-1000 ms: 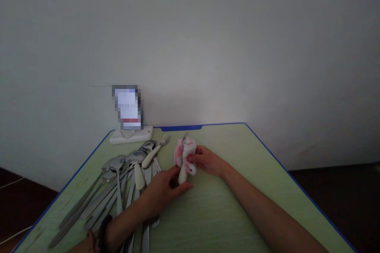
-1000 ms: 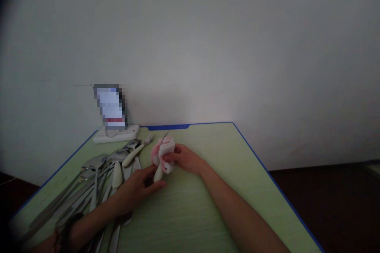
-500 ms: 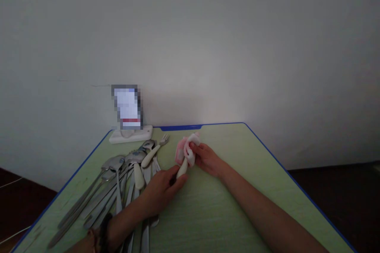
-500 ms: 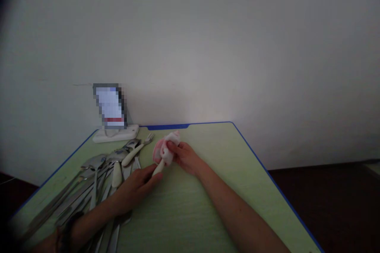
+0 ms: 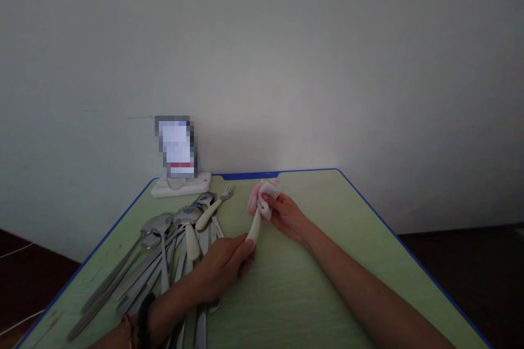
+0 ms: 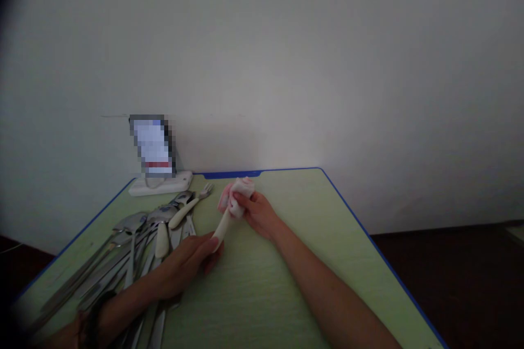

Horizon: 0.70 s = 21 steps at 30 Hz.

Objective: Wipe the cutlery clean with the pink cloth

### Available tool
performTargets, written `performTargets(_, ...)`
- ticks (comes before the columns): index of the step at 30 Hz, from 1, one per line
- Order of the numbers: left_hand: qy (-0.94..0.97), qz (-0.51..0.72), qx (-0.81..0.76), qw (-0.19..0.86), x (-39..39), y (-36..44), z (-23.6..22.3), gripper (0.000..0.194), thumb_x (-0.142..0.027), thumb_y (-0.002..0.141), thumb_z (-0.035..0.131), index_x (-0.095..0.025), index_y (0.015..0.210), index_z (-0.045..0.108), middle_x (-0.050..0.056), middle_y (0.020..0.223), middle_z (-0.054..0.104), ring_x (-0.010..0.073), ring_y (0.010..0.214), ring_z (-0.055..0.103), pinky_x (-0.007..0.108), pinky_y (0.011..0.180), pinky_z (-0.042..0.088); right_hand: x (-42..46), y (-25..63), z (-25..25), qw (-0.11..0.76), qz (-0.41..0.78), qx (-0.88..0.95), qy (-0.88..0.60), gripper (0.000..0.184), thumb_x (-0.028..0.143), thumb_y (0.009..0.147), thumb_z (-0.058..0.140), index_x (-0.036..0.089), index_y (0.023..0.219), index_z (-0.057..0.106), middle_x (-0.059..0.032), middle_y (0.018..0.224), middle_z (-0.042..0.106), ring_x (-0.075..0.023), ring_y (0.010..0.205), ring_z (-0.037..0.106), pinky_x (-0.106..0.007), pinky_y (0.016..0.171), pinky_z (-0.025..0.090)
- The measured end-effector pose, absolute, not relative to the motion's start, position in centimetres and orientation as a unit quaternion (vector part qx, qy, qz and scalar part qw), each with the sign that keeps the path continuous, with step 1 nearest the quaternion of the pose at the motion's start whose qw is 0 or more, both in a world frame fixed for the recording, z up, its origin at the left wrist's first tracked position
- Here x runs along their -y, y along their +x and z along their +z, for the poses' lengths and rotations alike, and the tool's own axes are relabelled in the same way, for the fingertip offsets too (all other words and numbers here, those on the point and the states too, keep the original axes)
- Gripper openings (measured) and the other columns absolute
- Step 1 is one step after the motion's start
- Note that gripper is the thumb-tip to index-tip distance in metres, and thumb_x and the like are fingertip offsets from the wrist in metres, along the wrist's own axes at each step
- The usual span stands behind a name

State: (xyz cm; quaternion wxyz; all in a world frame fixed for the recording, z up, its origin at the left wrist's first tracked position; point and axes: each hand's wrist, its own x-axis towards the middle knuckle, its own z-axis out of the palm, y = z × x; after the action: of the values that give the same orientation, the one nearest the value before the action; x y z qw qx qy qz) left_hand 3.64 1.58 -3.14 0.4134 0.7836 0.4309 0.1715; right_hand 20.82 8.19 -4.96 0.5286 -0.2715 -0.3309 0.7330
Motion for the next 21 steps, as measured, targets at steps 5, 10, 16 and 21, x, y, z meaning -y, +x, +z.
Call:
performTargets(5, 0.760, 0.199, -0.443, 0.432, -1.53, 3.73, -3.36, 0.044, -0.042, 0.094, 0.018, -0.018, 0.080, 0.052, -0.004, 0.054, 0.049, 0.0139, 0.053, 0.048, 0.024, 0.057, 0.037, -7.97, 21.01, -4.91, 0.501, 0.740, 0.354, -0.275, 0.028, 0.029, 0.057, 0.080, 0.014, 0.071, 0.060, 0.0036, 0.060, 0.055, -0.0070, 0.054, 0.046, -0.021, 0.053, 0.039)
performTargets(10, 0.781, 0.178, -0.441, 0.404, -1.64, 3.69, -3.32, 0.043, -0.040, 0.094, 0.021, -0.019, 0.075, 0.053, -0.003, 0.057, 0.052, 0.0140, 0.056, 0.051, 0.024, 0.060, 0.038, -7.97, 21.13, -4.74, 0.476, 0.749, 0.369, -0.274, 0.025, 0.028, 0.061, 0.077, 0.014, 0.072, 0.060, 0.0028, 0.061, 0.056, -0.0074, 0.055, 0.047, -0.021, 0.054, 0.038)
performTargets(16, 0.790, 0.171, -0.441, 0.390, -1.64, 3.68, -2.98, 0.043, -0.040, 0.093, 0.022, -0.020, 0.064, 0.046, -0.002, 0.058, 0.054, 0.0141, 0.057, 0.051, 0.025, 0.062, 0.038, -7.95, 21.03, -4.94, 0.493, 0.747, 0.348, -0.280, 0.024, 0.029, 0.061, 0.077, 0.015, 0.073, 0.061, 0.0033, 0.062, 0.057, -0.0079, 0.056, 0.047, -0.021, 0.053, 0.038)
performTargets(21, 0.784, 0.174, -0.442, 0.399, -1.63, 3.76, -2.86, 0.043, -0.040, 0.093, 0.023, -0.020, 0.064, 0.046, -0.003, 0.057, 0.052, 0.0135, 0.055, 0.051, 0.024, 0.060, 0.037, -7.97, 20.94, -4.94, 0.504, 0.749, 0.333, -0.273, 0.024, 0.033, 0.062, 0.076, 0.016, 0.070, 0.061, 0.0040, 0.062, 0.056, -0.0074, 0.055, 0.046, -0.021, 0.053, 0.038)
